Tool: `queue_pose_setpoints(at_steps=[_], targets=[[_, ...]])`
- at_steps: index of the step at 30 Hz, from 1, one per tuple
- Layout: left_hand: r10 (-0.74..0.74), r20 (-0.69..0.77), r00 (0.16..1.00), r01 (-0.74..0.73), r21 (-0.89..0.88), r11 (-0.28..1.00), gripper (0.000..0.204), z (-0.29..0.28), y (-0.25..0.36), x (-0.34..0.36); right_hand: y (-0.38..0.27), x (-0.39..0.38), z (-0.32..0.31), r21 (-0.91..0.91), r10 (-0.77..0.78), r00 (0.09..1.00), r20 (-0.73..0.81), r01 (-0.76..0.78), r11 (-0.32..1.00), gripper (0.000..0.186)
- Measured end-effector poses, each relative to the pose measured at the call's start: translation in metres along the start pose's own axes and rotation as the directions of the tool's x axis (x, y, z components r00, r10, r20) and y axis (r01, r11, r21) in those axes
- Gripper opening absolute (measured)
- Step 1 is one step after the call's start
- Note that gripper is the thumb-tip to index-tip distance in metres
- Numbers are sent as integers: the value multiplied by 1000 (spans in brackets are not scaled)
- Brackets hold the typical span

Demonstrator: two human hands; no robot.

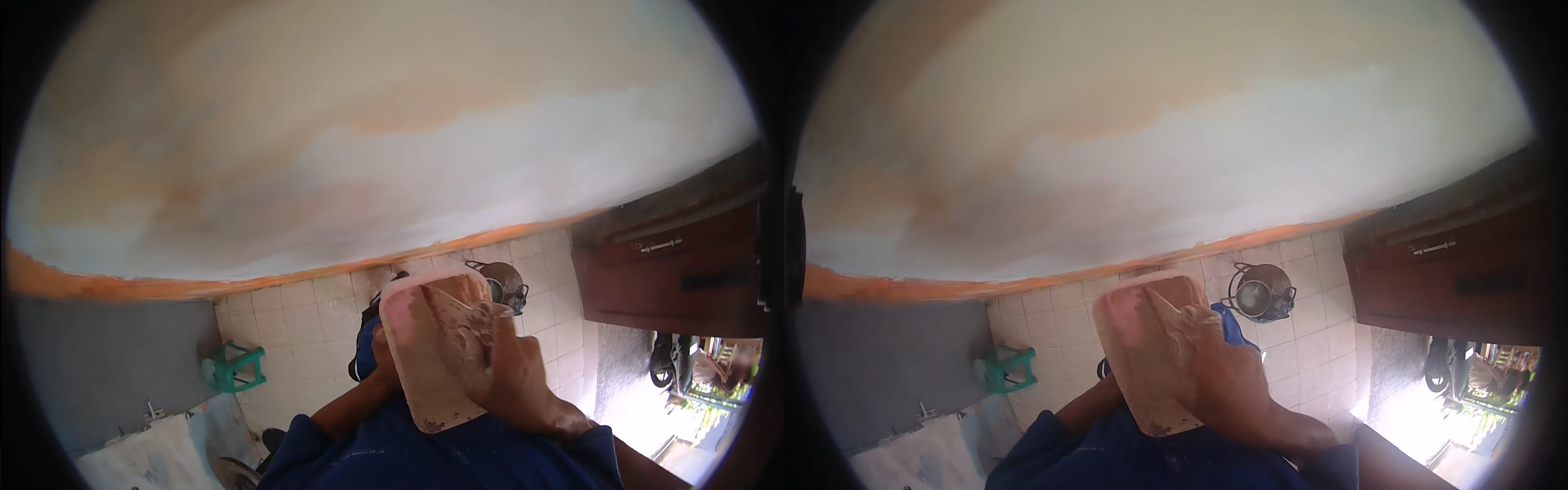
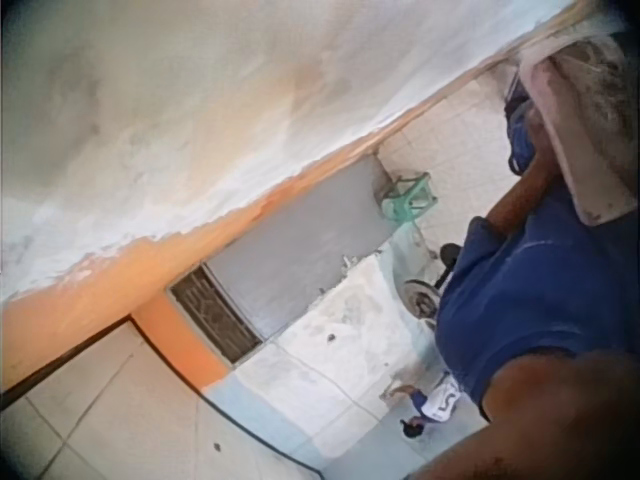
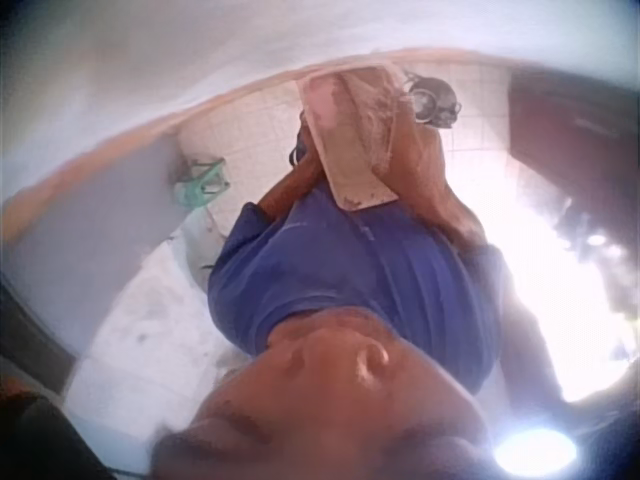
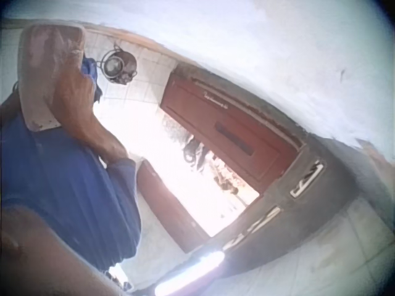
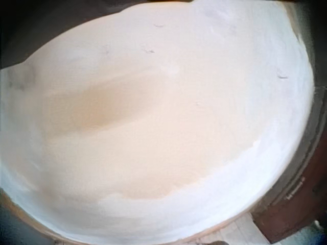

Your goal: The person applies plaster to an orange and cream colored wall using a spreading tool, periodically scooping more plaster from a plastic container.

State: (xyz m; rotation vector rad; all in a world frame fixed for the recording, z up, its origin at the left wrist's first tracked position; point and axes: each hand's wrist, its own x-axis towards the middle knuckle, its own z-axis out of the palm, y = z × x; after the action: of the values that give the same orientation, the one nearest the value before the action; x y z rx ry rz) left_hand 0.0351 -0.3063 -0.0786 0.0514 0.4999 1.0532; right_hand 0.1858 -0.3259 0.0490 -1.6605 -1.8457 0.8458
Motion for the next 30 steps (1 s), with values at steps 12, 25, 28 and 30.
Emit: queue_pose_setpoints(at_steps=[12, 25, 28, 30], targets=[[-3, 67, 998, 2, 11, 1000, 35, -5, -7, 4, -5, 2, 5, -59, -98, 994, 45, 100, 993, 45], [-126, 158, 979, 127, 7, 992, 36, -15, -7, -11, 21, -25, -3, 196, -75, 992, -106, 95, 976, 33], [-141, 155, 978, 144, -5, 990, 36, -18, -7, -15, 16, -26, -3, 140, -116, 987, -115, 132, 981, 34], [-144, 154, 977, 148, -12, 989, 36, -20, -4, -18, 13, -23, -3, 73, -127, 988, -90, 134, 988, 34]])
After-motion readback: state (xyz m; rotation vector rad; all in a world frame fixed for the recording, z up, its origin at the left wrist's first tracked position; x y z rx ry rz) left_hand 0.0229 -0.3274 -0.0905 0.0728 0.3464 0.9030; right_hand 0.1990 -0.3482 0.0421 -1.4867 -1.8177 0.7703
